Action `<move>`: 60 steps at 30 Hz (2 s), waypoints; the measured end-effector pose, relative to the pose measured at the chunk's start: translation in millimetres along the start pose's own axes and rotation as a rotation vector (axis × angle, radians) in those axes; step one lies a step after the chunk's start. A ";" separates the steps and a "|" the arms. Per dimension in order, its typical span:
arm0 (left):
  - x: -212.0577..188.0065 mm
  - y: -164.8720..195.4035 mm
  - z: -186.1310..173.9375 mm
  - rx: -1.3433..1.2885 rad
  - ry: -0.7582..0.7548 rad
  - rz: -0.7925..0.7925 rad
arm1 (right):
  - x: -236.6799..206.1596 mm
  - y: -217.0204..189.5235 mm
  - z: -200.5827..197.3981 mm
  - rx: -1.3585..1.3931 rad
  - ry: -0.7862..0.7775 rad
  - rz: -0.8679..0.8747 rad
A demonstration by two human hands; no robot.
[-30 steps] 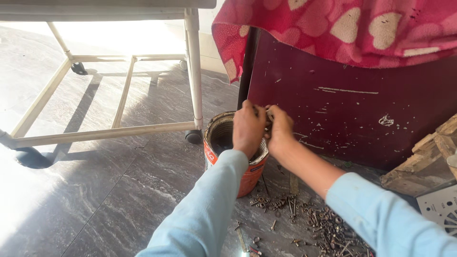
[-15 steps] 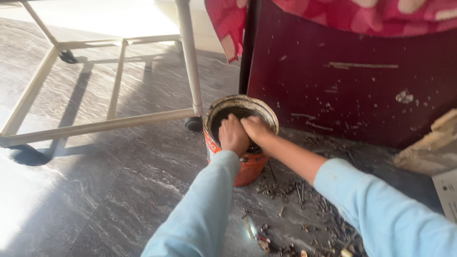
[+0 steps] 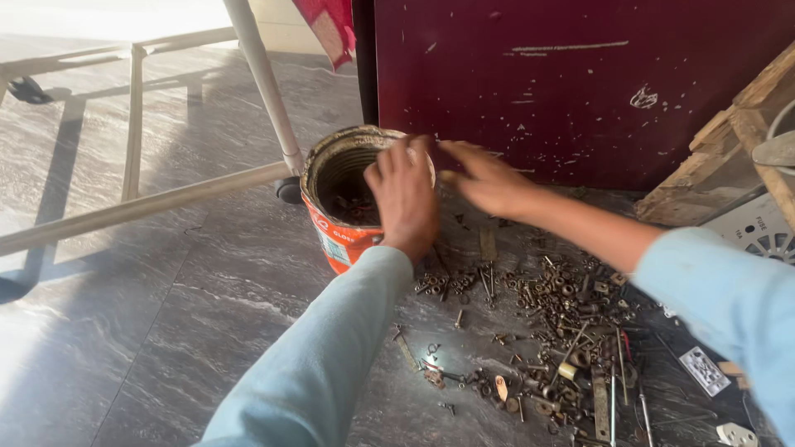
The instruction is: The person kneels on the floor and gathers scattered metal hardware, including screws, bolts, hinges and small fittings, pushing the pieces into piles by hand and dropping handfuls into an orange bucket. They work across the floor near a cabinet, repeatedly sweeping parts together and transferring them into the bucket until the visible floor area is mostly cleared.
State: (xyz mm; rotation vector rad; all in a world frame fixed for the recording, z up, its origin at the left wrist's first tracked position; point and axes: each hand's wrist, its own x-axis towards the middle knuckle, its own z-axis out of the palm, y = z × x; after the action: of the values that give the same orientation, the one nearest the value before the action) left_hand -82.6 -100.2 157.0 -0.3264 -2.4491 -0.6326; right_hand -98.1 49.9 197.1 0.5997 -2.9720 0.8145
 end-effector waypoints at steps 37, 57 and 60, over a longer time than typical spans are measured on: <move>-153.1 39.3 187.0 0.125 -0.623 0.330 | -199.3 198.0 140.2 -0.429 0.062 0.146; -153.4 44.1 147.3 0.127 -0.673 0.217 | -192.2 191.0 133.8 -0.440 -0.162 0.252; -154.3 44.9 156.5 0.041 -0.716 0.179 | -192.8 198.5 135.8 -0.424 -0.118 0.230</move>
State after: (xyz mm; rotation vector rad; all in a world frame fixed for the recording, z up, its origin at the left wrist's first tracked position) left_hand -17.5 4.3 -30.5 -0.8680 -3.0440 -0.4295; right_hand 21.9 210.0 -37.4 0.2983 -3.2128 0.1352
